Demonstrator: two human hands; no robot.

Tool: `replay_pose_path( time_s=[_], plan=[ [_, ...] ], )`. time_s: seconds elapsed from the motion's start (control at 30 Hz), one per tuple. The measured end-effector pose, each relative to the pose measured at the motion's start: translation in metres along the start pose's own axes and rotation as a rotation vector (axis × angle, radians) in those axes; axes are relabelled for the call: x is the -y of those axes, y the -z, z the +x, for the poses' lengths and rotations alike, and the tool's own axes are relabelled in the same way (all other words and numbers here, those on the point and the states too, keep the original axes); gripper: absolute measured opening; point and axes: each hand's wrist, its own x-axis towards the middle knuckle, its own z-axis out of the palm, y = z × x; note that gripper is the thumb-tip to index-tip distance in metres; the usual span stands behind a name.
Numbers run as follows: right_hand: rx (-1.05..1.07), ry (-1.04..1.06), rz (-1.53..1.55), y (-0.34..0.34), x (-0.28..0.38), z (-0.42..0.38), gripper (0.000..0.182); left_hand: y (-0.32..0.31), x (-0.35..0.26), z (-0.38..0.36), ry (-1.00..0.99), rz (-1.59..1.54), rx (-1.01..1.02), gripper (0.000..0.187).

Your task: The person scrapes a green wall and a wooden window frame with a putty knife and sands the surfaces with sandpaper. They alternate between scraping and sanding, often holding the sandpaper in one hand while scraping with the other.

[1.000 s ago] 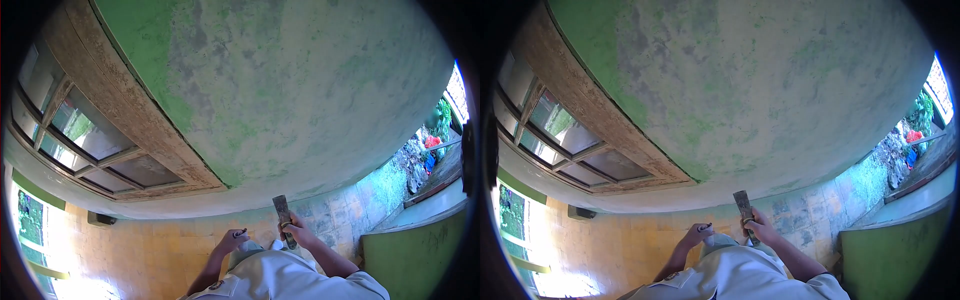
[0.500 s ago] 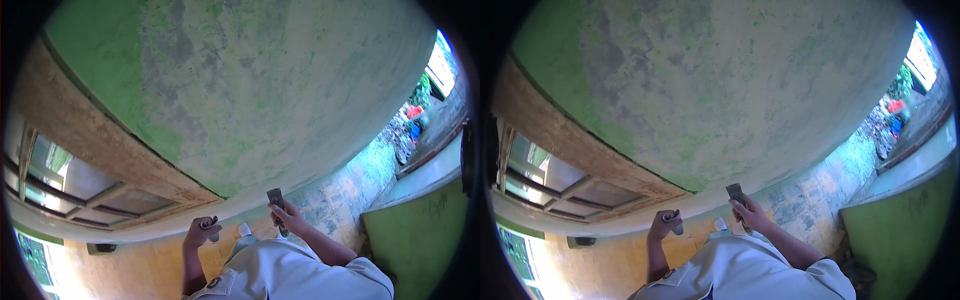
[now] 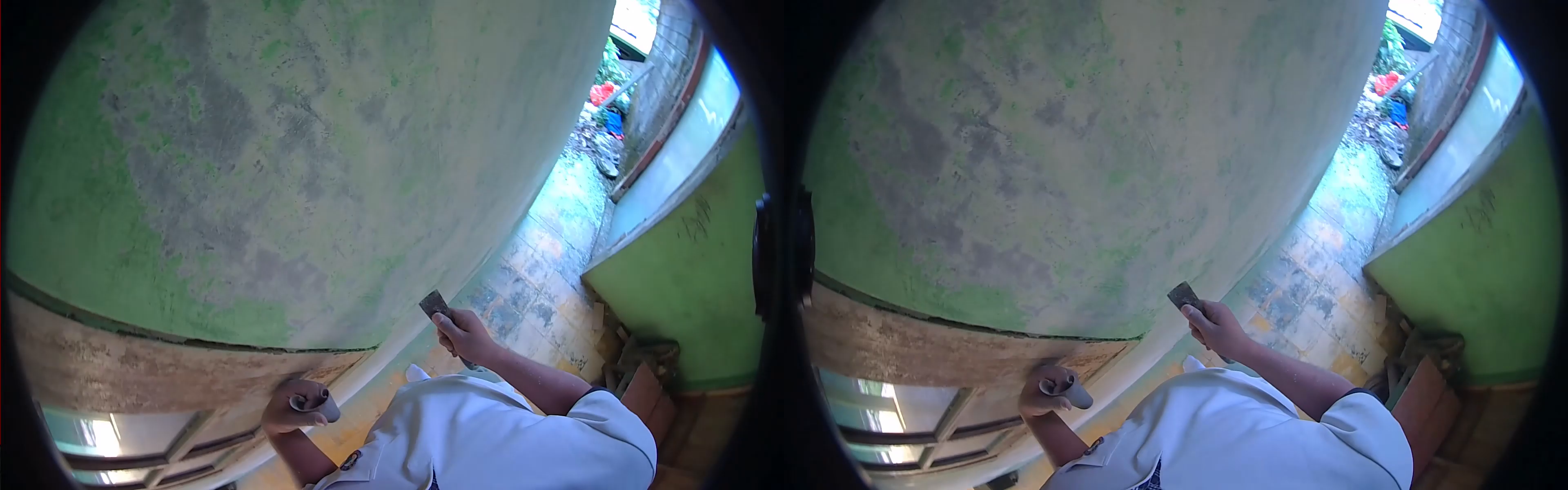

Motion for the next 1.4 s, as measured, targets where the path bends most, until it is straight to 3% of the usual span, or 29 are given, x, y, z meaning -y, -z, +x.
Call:
replay_pose_path(
  time_s=[0.2,0.5,0.57,0.63,0.9,0.97,1.03,1.3,1.4],
  plan=[
    [-0.062,0.195,0.048,-0.023,0.041,0.024,0.04,0.019,0.001,0.0,0.094,-0.002,0.195,0.041],
    [-0.027,-0.019,0.021,-0.021,0.021,0.006,0.04,0.021,0.005,0.001,0.044,0.015,0.222,0.037],
    [-0.109,0.179,0.011,-0.027,0.055,0.019,0.038,0.021,0.005,0.0,0.06,0.013,0.237,0.037],
    [-0.075,0.207,0.072,-0.028,0.067,0.015,0.039,0.02,0.005,0.001,0.069,0.026,0.231,0.037],
    [-0.111,-0.081,0.076,-0.026,0.031,-0.009,0.038,0.019,0.001,0.003,0.084,0.036,0.245,0.039],
    [-0.142,-0.002,0.039,-0.029,0.053,0.006,0.038,0.018,0.003,0.002,0.074,0.029,0.243,0.039],
    [-0.085,0.206,0.151,-0.03,0.078,0.012,0.038,0.019,0.004,0.0,0.087,0.027,0.245,0.039],
    [-0.125,-0.129,0.097,-0.024,0.028,-0.01,0.043,0.02,0.005,0.001,0.062,0.026,0.244,0.04],
    [-0.11,-0.057,0.157,-0.023,0.046,0.008,0.041,0.014,0.001,0.001,0.088,-0.006,0.241,0.04]
  ],
)
